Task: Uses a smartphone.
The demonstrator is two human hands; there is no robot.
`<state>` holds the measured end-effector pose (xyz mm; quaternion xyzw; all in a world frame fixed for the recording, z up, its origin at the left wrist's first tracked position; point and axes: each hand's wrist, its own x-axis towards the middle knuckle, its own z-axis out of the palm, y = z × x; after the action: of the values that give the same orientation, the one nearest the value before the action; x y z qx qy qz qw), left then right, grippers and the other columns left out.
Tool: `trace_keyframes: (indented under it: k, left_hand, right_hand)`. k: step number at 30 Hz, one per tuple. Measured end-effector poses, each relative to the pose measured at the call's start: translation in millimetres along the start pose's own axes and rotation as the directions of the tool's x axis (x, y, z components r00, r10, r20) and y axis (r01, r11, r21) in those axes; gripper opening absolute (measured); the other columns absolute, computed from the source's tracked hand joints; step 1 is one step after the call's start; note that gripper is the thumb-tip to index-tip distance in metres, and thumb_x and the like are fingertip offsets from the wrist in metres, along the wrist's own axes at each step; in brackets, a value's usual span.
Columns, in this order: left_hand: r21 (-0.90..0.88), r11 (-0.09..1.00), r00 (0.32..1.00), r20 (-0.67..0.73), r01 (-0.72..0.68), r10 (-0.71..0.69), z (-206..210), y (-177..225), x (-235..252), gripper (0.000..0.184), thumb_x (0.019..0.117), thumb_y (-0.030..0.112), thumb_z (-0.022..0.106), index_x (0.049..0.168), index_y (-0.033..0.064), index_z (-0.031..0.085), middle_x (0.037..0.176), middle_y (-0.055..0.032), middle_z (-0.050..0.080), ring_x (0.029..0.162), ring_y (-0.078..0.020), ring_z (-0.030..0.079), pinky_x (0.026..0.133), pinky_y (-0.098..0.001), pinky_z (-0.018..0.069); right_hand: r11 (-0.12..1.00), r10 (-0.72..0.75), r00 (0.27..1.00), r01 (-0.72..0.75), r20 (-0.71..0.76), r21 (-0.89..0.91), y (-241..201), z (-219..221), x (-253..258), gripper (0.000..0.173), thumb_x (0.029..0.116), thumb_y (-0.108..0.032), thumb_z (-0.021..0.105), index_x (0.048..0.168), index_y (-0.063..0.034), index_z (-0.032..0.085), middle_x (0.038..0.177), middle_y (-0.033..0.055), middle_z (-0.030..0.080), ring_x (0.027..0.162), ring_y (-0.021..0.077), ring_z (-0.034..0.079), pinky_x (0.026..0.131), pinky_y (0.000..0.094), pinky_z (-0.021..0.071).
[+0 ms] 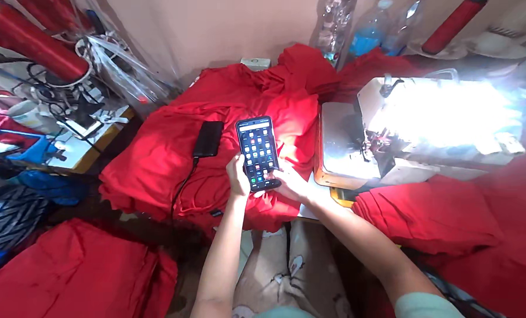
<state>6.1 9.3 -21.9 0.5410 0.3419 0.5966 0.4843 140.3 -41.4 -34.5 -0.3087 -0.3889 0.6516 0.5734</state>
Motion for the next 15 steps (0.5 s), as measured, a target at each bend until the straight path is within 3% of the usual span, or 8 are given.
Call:
trace_keyframes:
  k: [3,7,11,15]
  left_hand:
    - [0.012,1.0,0.999,0.038,0.007,-0.008,-1,3,1,0.038,0.1017,0.01,0.027,0.094,0.007,0.064,0.083,0.0067,0.068,0.081,0.0003,0.067,0.079,-0.0247,0.057]
    - [-0.04,0.999,0.998,0.068,0.008,-0.005,-1,0,2,0.041,0.1011,0.012,0.024,0.097,0.0094,0.065,0.085,0.0077,0.07,0.083,0.0003,0.067,0.08,-0.0254,0.0579]
    - [-0.129,0.991,0.999,0.022,-0.022,0.026,-1,-7,8,0.041,0.0991,0.011,0.025,0.108,0.0021,0.064,0.09,0.0032,0.072,0.087,-0.0032,0.07,0.085,-0.0283,0.0591]
    - [-0.074,0.997,0.998,-0.057,-0.028,0.024,0,3,8,0.03,0.0977,0.009,0.035,0.104,-0.0027,0.062,0.082,0.0033,0.069,0.078,-0.0011,0.069,0.077,-0.0237,0.06]
  right_hand:
    - [1.0,-0.013,1.0,0.013,-0.012,0.006,1,0,-1,0.034,0.0978,0.004,0.041,0.129,-0.0082,0.049,0.1,0.0018,0.07,0.09,0.0133,0.07,0.083,0.0341,0.06]
    - [1.0,-0.01,0.998,0.011,-0.055,0.02,1,2,-1,0.035,0.0972,0.003,0.043,0.13,-0.0071,0.048,0.102,0.0058,0.07,0.09,0.0177,0.071,0.081,0.0374,0.061]
    - [0.999,0.029,0.997,-0.031,-0.074,-0.015,-17,15,7,0.038,0.0969,0.006,0.044,0.134,-0.0029,0.044,0.108,0.0125,0.069,0.091,0.0251,0.073,0.076,0.0425,0.0639]
    - [0.999,0.007,0.999,-0.01,-0.047,-0.045,-12,17,15,0.043,0.0958,0.006,0.045,0.138,-0.001,0.04,0.112,0.0131,0.068,0.092,0.0254,0.073,0.076,0.0432,0.0641]
